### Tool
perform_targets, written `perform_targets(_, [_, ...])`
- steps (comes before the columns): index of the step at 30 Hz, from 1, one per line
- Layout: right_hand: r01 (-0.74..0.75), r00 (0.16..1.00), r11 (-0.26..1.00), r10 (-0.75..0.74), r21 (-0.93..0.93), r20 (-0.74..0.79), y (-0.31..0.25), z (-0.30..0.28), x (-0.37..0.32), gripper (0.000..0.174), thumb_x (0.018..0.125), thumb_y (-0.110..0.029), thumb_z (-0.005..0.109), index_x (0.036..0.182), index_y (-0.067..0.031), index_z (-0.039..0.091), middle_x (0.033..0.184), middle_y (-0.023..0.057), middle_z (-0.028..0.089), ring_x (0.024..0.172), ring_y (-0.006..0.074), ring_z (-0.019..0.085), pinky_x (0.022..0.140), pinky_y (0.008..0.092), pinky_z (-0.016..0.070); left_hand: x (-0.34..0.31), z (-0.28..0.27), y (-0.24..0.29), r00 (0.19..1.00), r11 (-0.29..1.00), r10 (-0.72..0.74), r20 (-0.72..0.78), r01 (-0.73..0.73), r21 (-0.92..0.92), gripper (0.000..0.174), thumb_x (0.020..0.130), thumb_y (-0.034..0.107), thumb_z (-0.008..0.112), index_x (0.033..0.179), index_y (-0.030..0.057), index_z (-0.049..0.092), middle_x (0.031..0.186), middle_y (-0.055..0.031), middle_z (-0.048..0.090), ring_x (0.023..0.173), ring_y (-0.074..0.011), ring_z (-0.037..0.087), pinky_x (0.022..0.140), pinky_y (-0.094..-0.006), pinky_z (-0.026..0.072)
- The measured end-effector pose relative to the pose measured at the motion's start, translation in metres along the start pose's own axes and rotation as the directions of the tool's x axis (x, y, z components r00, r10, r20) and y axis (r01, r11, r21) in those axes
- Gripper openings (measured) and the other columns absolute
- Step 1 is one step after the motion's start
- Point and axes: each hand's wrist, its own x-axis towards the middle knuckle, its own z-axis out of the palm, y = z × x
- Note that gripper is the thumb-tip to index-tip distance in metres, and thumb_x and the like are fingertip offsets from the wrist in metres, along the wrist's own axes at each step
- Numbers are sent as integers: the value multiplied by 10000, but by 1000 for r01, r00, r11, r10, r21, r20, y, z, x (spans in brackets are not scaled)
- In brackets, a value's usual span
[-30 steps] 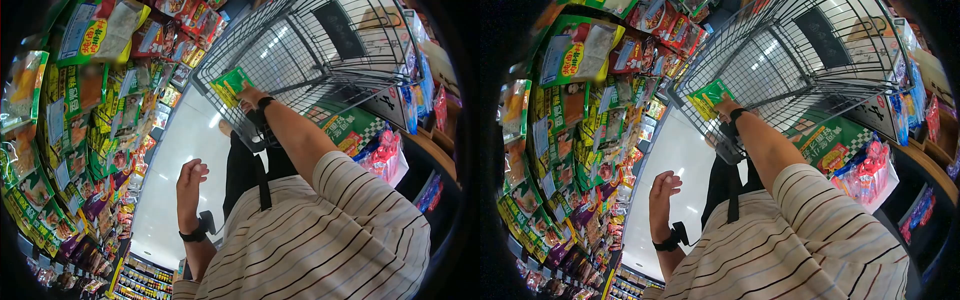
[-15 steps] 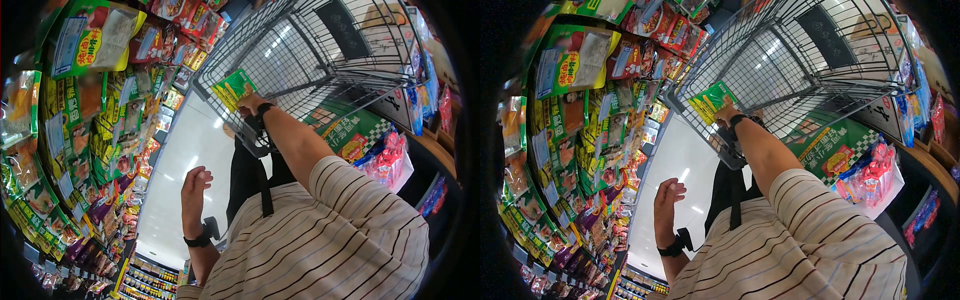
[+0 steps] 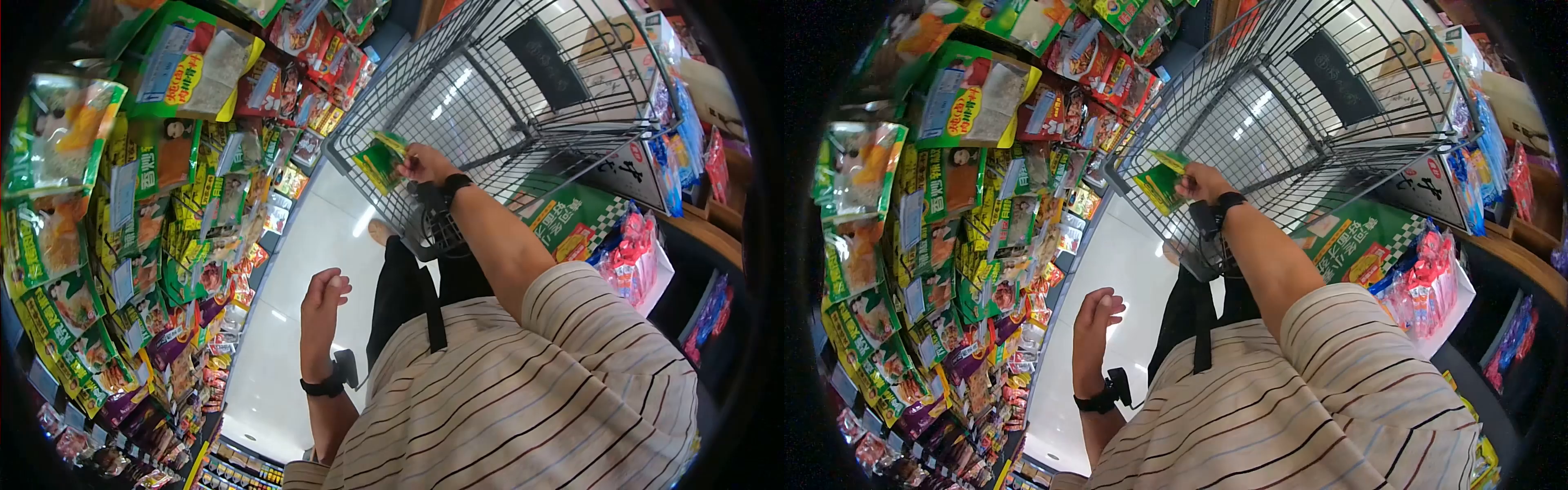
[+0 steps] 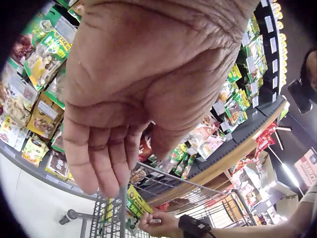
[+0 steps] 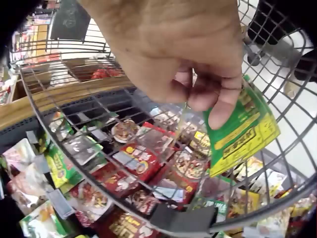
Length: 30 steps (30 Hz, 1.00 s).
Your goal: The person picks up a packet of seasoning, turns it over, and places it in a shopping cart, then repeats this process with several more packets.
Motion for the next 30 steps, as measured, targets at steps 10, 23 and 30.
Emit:
perform_targets(10, [271,923,948,-207,-165,324,-57,42,-191,161,950,-63,513,1062,44,560,755,31,535,697,138,545,811,352,546,32,-4,17,904,900,424,56,-427,85,480,955,220,628,1349,-17,488,1242,-182,608,1131,-250,607,964,-356,478])
perform_targets(23, [626,698,760,-449,-172,557,-17,88,-355,250,955,-142,532,1158,-1,571,939,77,661,823,146,644,761,304,560,26,-4,75,785,823,565,255,-515,-239,298,1020,229,563,1253,48,606,1159,-52,673,1035,-145,651,914,-314,519])
perform_targets(30, [700,697,549,-389,-457,602,26,98,-350,388,940,-331,618,1151,-6,632,989,53,656,912,141,634,794,291,533,-8,-27,70,812,728,571,117,-435,-530,330,1014,278,577,1221,24,617,1123,-44,684,950,-109,657,829,-264,531])
